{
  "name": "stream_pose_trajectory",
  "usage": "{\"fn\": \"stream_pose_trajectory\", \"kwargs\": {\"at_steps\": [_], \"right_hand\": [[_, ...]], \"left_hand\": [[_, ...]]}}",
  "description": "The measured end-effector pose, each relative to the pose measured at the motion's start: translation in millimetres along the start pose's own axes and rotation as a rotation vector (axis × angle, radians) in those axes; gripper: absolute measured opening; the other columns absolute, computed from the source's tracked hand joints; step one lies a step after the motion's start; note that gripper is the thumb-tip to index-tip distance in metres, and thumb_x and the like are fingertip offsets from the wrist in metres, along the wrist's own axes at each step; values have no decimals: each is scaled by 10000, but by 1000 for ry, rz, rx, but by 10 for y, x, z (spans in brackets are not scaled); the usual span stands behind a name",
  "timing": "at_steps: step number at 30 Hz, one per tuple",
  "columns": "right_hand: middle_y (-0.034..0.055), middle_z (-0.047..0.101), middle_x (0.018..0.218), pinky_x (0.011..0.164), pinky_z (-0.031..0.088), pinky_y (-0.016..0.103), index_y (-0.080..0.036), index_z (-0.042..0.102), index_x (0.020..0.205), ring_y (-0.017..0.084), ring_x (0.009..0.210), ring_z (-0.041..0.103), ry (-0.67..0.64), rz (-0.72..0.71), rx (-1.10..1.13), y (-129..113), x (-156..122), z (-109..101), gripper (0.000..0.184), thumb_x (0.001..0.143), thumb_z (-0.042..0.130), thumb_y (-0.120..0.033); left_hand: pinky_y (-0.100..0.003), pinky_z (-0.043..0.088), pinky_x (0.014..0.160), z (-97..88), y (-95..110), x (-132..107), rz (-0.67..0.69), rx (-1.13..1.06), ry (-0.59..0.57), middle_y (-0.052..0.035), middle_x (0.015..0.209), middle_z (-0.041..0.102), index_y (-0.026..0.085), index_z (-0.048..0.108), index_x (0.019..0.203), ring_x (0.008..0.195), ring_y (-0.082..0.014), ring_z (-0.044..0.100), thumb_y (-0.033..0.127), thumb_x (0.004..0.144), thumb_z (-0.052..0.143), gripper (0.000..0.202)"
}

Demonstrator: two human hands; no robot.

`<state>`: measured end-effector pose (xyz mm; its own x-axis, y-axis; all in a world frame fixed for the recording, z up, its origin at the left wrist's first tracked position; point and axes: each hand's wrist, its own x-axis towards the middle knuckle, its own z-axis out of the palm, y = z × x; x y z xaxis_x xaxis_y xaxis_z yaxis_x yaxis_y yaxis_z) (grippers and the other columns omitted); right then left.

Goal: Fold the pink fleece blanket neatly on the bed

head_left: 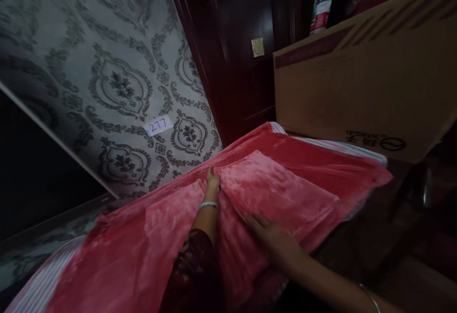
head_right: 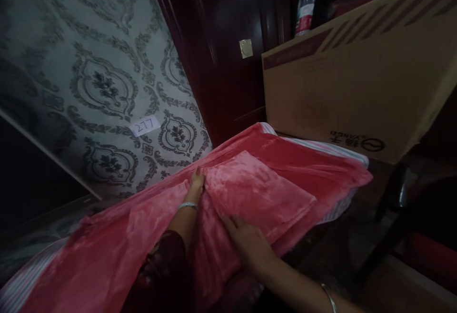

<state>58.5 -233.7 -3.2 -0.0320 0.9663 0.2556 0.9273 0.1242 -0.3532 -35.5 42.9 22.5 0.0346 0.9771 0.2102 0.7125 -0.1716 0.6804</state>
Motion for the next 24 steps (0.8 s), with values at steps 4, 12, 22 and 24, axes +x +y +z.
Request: {"fn": "stream_pose_trajectory", "kwargs": {"at_steps": [4, 12, 22, 24], "right_hand": [[108, 712, 1131, 827, 540, 317, -225, 670, 1261, 238, 970, 688, -94, -65, 54, 3, -2, -64, 449, 870, 474, -125], [130, 454, 1507, 1114, 301, 621, -265, 510, 1454, 371, 1407, 365, 153, 45, -199, 1089, 444, -442, 568, 945, 474, -514], [94, 343, 1583, 1112, 240, 671, -337, 437, 1496, 389, 1456, 266, 70, 93, -290, 1503, 324, 37, 622, 942, 426, -621], [98, 347, 1580, 1119, 233, 664, -330, 435, 1498, 384, 1457, 268, 57, 106, -292, 1478, 333, -15, 621, 944, 428, -611]], "left_hand": [[-451, 486, 1000, -20, 87, 40, -85, 117, -17, -179, 1247, 676, 137, 508, 1419, 1161, -305, 642, 275, 931, 465, 508], [-531, 140, 1214, 147, 313, -138, 215, 440, -151, -162, 1629, 256, 190, 367, 1521, 1519, -354, 141, 504, 897, 503, 712], [-567, 149, 1191, 258, 180, -185, 234, 641, -337, -169, 1634, 237, 223, 268, 1569, 1514, -368, 150, 618, 936, 317, 749], [-579, 168, 1183, 198, 249, -168, 217, 636, -401, -168, 1634, 239, 226, 268, 1569, 1512, -374, 157, 620, 930, 343, 754]]}}
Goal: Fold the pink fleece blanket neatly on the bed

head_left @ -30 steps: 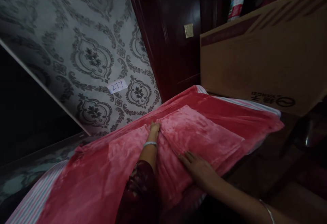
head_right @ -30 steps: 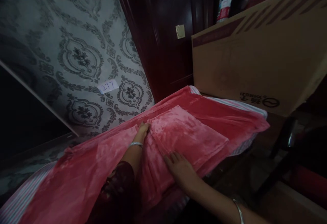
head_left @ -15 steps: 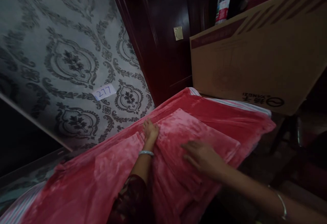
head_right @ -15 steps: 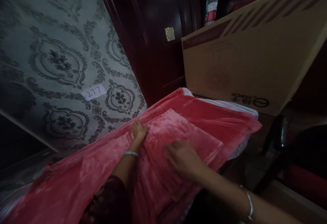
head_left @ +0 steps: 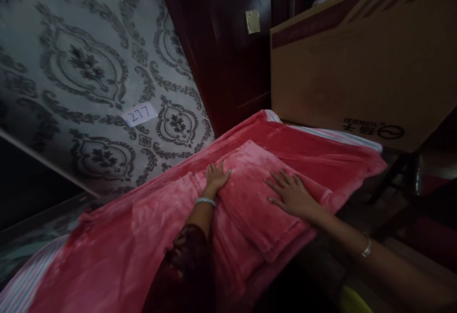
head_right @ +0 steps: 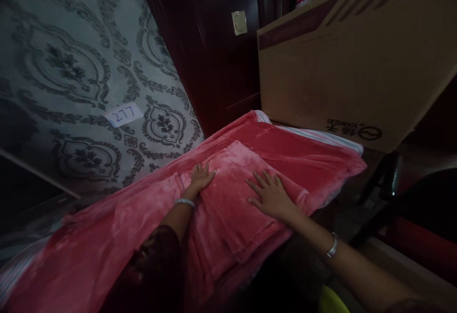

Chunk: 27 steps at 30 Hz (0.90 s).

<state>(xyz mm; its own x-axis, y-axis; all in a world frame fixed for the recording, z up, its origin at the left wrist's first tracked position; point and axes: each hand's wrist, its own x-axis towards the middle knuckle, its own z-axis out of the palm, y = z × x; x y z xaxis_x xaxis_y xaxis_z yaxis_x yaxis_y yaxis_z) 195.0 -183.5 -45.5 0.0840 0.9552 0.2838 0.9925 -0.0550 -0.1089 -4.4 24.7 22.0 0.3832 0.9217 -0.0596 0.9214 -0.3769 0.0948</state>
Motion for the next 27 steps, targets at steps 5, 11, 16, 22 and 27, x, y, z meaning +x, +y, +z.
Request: {"fn": "stream_pose_trajectory", "kwargs": {"at_steps": [5, 11, 16, 22, 27], "right_hand": [[91, 347, 1581, 1106, 248, 673, -330, 435, 1498, 393, 1456, 261, -24, 0, -2, 31, -6, -1, 628, 948, 388, -629], [97, 317, 1596, 1089, 271, 677, -328, 422, 1507, 393, 1453, 259, -3, -21, -10, 85, -27, 70, 627, 958, 350, -623], [127, 338, 1581, 1074, 276, 670, -294, 437, 1504, 410, 1440, 270, -16, -21, -9, 85, -25, 73, 625, 961, 385, -599], [142, 362, 1565, 1065, 290, 647, -263, 448, 1502, 412, 1426, 295, -23, -28, -1, 71, -19, -6, 606, 971, 409, -552], [178, 502, 1455, 1079, 357, 569, -134, 576, 1380, 353, 1351, 433, 40, -22, 113, -101, -82, -189, 554, 977, 366, -451]], "left_hand": [[-544, 175, 1194, -191, -53, -217, 123, -16, -94, -125, 1634, 261, 241, 368, 1524, 1518, -314, 172, 558, 951, 376, 655], [-438, 170, 1217, -364, -492, -909, 251, -14, -93, -84, 1637, 265, 240, 374, 1519, 1519, -239, 190, 472, 965, 429, 603], [-476, 169, 1215, -311, -799, -1650, 80, 55, 25, -138, 1631, 264, 180, 343, 1531, 1521, -287, 173, 497, 979, 378, 638], [-624, 103, 1185, 194, -596, -2176, -36, 67, -9, -131, 1666, 134, 237, 269, 1570, 1519, -405, 51, 573, 965, 333, 695], [-556, 120, 1210, 181, -542, -2237, 17, -18, -31, -125, 1660, 175, 216, 291, 1561, 1530, -348, 68, 482, 987, 347, 635]]}}
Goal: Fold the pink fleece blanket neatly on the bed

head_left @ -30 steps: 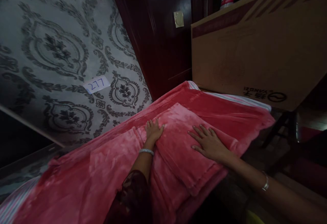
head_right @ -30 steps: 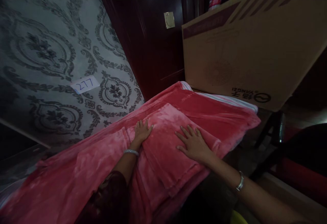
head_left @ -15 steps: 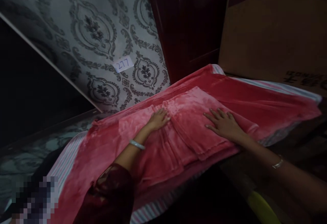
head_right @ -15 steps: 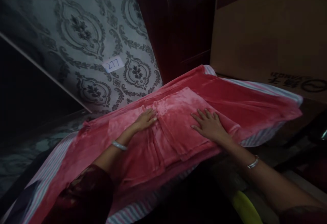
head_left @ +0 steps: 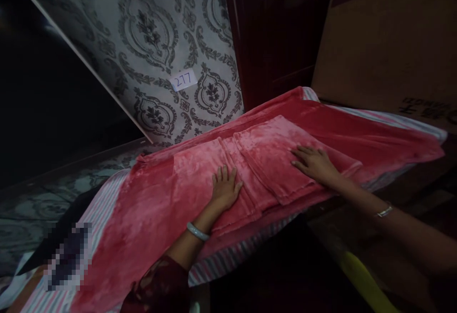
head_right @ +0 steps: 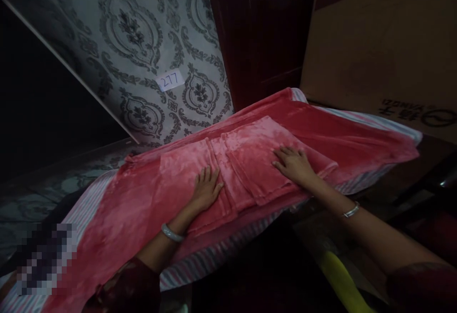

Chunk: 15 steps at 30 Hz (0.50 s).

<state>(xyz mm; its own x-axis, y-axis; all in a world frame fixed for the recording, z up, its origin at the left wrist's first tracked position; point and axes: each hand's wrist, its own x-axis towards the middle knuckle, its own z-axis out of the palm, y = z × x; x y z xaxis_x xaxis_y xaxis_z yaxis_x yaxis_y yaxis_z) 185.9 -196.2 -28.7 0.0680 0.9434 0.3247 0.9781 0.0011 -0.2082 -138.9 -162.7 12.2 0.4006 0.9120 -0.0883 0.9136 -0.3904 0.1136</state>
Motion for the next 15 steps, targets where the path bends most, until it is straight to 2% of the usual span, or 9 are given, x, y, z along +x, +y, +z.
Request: {"fn": "stream_pose_trajectory", "kwargs": {"at_steps": [2, 5, 7, 9, 12, 15], "right_hand": [[180, 589, 1352, 1084, 395, 486, -100, 633, 1282, 293, 1274, 518, 103, -86, 131, -242, -93, -86, 515, 987, 333, -396], [132, 677, 1185, 1003, 476, 435, -163, 683, 1166, 245, 1121, 610, 200, -293, 364, -730, -282, -176, 414, 997, 363, -364], [115, 699, 1086, 917, 520, 405, -184, 701, 1102, 228, 1027, 640, 198, -430, 485, -1032, -397, -172, 337, 991, 416, -325], [112, 698, 1038, 868, 533, 372, -182, 710, 1063, 215, 988, 643, 177, -522, 554, -1242, -479, -114, 287, 979, 450, -270], [108, 688, 1054, 858, 527, 365, -183, 716, 1034, 211, 998, 637, 120, -557, 563, -1365, -546, 22, 244, 944, 490, -198], [105, 688, 1080, 871, 513, 394, -181, 714, 1044, 224, 1018, 633, 56, -535, 520, -1353, -575, 122, 234, 914, 521, -159]], "left_hand": [[-473, 199, 1210, -79, -9, -81, 97, -61, 4, -158, 1622, 277, 157, 358, 1526, 1509, -307, 203, 385, 988, 378, 584], [-427, 373, 1118, -158, 20, -328, 235, -155, 97, -169, 1410, 545, 139, 519, 1384, 1320, -282, 485, 302, 936, 490, 478], [-450, 453, 1026, -154, 71, -532, 279, -187, 174, -143, 1233, 630, 151, 574, 1273, 1166, -289, 566, 329, 867, 612, 445], [-461, 487, 971, -104, 127, -708, 297, -199, 222, -134, 1156, 636, 147, 589, 1187, 1098, -295, 578, 339, 798, 704, 448], [-453, 494, 971, 6, 166, -838, 321, -212, 255, -132, 1164, 635, 154, 598, 1107, 1108, -285, 576, 242, 794, 704, 341], [-413, 520, 920, 84, 157, -827, 328, -250, 315, -103, 1065, 682, 173, 623, 989, 1029, -248, 620, 148, 888, 558, 123]]}}
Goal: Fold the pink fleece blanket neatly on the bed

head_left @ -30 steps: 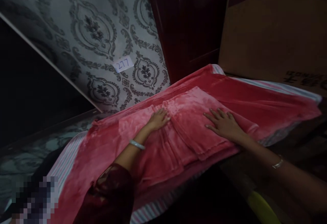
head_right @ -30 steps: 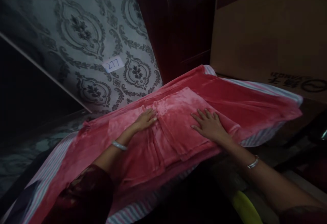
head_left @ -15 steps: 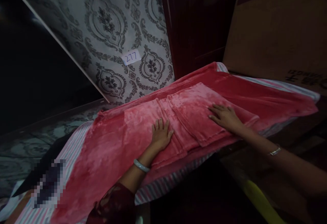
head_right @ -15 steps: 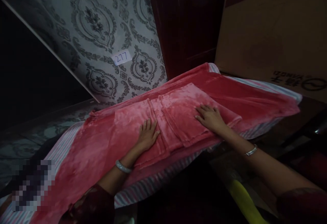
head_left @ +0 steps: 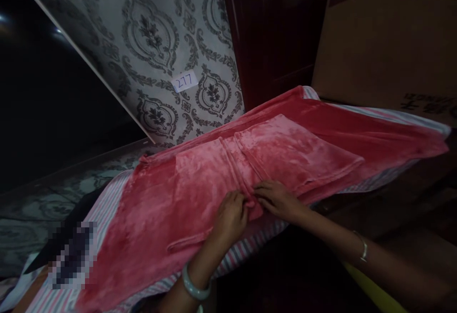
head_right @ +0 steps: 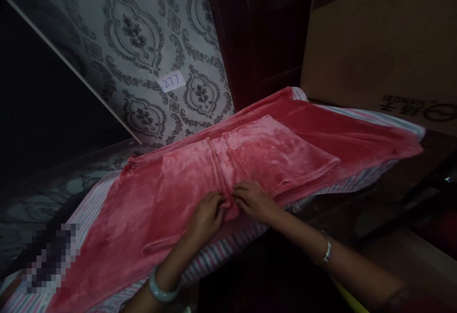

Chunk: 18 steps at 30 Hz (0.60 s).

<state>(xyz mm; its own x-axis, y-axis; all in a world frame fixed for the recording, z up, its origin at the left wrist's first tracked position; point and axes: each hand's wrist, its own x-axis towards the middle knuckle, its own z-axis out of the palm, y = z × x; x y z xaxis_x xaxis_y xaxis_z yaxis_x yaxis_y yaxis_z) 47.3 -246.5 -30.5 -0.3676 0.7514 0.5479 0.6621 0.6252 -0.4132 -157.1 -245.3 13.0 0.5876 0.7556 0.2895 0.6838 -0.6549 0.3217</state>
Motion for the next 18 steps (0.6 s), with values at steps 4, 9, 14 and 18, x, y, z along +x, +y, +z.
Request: {"fn": "stream_pose_trajectory", "kwargs": {"at_steps": [4, 9, 14, 18], "right_hand": [[108, 694, 1101, 888, 508, 413, -177, 702, 1093, 229, 1043, 633, -4, 34, 29, 43, -25, 34, 262, 933, 495, -173], [109, 712, 1044, 876, 548, 403, -177, 703, 1081, 214, 986, 666, 163, 110, 123, 26, 4, 75, 319, 968, 405, -196], [124, 625, 1320, 1047, 482, 434, -195, 607, 1332, 217, 1245, 569, 206, 20, 87, -135, -21, 147, 396, 1000, 403, -262], [114, 539, 1438, 1125, 406, 493, -235, 520, 1445, 256, 1344, 486, -69, -32, 0, -225, -142, 240, 491, 972, 513, -366]], "left_hand": [[-351, 554, 793, 96, -1, 29, 10, -22, 177, -75, 909, 709, 177, 629, 936, 856, -204, 663, 140, 961, 433, 201], [-410, 578, 840, 345, 116, -68, 87, 176, 206, -117, 981, 717, 161, 650, 902, 939, -249, 680, 52, 867, 476, 208], [-433, 537, 989, 178, 184, -284, 186, -43, 152, -124, 1174, 709, 181, 658, 1154, 1124, -250, 651, 67, 834, 528, 364], [-324, 567, 873, -338, -186, -398, 41, -189, 259, -61, 962, 758, 225, 709, 985, 913, -189, 707, 226, 923, 515, 203]]}}
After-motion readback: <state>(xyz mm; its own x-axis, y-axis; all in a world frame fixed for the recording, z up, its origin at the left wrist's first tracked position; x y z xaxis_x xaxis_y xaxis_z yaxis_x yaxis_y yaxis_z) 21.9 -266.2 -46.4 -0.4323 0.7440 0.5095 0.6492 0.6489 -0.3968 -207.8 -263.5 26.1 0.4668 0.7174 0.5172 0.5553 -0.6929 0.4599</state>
